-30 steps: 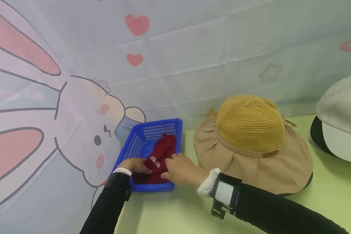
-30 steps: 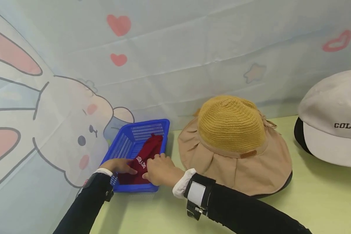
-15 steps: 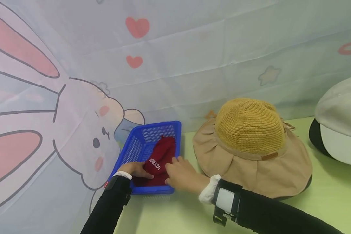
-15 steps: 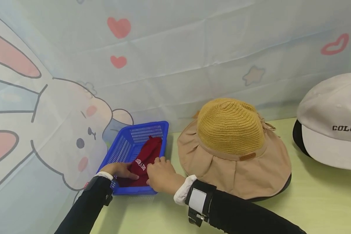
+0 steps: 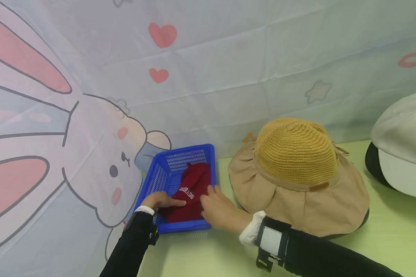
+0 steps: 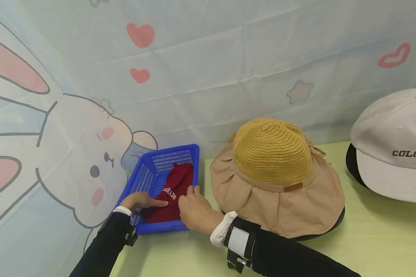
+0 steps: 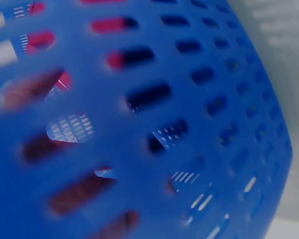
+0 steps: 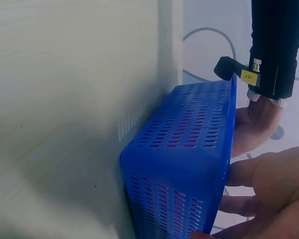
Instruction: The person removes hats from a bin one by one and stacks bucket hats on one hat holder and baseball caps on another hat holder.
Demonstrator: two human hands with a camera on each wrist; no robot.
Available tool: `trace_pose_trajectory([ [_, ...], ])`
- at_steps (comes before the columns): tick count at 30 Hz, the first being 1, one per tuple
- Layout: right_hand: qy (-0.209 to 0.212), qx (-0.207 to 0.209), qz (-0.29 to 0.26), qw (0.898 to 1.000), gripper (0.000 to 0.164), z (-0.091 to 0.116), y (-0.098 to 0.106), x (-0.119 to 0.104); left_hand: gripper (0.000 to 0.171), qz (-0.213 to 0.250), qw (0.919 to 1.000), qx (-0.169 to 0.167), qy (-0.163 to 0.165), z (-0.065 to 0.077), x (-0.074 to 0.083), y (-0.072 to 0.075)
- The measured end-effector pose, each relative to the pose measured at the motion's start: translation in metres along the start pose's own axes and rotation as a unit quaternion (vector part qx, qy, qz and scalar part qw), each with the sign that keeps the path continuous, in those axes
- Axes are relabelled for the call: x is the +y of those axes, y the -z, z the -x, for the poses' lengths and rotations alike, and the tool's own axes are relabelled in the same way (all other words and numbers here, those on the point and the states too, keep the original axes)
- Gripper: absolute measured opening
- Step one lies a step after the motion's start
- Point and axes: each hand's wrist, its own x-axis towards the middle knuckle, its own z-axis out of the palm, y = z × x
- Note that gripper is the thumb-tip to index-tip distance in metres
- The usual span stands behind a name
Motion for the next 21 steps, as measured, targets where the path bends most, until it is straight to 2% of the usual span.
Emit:
trace_pose_trajectory([
  [5, 0.0, 0.004, 0.003, 1.0, 0.021, 0.001, 0.0, 0.0, 0.082, -0.018, 0.9992, 0.035, -0.011, 0.003, 0.007, 0.0],
  [8, 0.012, 0.016, 0.002, 1.0, 0.021, 0.001, -0.002, 0.001, 0.073, -0.015, 0.9977, 0.064, -0.019, 0.007, 0.008, 0.005],
  [11, 0.022, 0.023, 0.0, 0.999, 0.022, -0.001, -0.003, 0.002, 0.061, -0.007, 0.9943, 0.103, -0.026, 0.015, 0.009, 0.017],
  [15, 0.006, 0.01, -0.024, 1.0, 0.021, -0.003, -0.004, 0.005, 0.039, 0.002, 0.9834, 0.173, -0.057, 0.029, 0.007, 0.033],
  [16, -0.002, 0.005, -0.035, 0.999, 0.02, -0.003, -0.004, 0.005, 0.034, 0.029, 0.9809, 0.182, -0.061, 0.031, 0.005, 0.036],
  [18, -0.018, 0.0, -0.057, 0.998, 0.02, -0.003, -0.005, 0.007, 0.025, 0.12, 0.9733, 0.181, -0.074, 0.036, 0.002, 0.039],
  [19, -0.024, -0.001, -0.066, 0.998, 0.019, -0.003, -0.006, 0.007, 0.024, 0.182, 0.9653, 0.172, -0.076, 0.038, 0.001, 0.04],
  [20, -0.027, -0.002, -0.073, 0.997, 0.019, -0.003, -0.006, 0.008, 0.023, 0.249, 0.9524, 0.159, -0.074, 0.039, -0.001, 0.04],
  [21, -0.028, -0.002, -0.078, 0.997, 0.019, -0.003, -0.006, 0.008, 0.022, 0.318, 0.9352, 0.141, -0.068, 0.041, -0.002, 0.04],
])
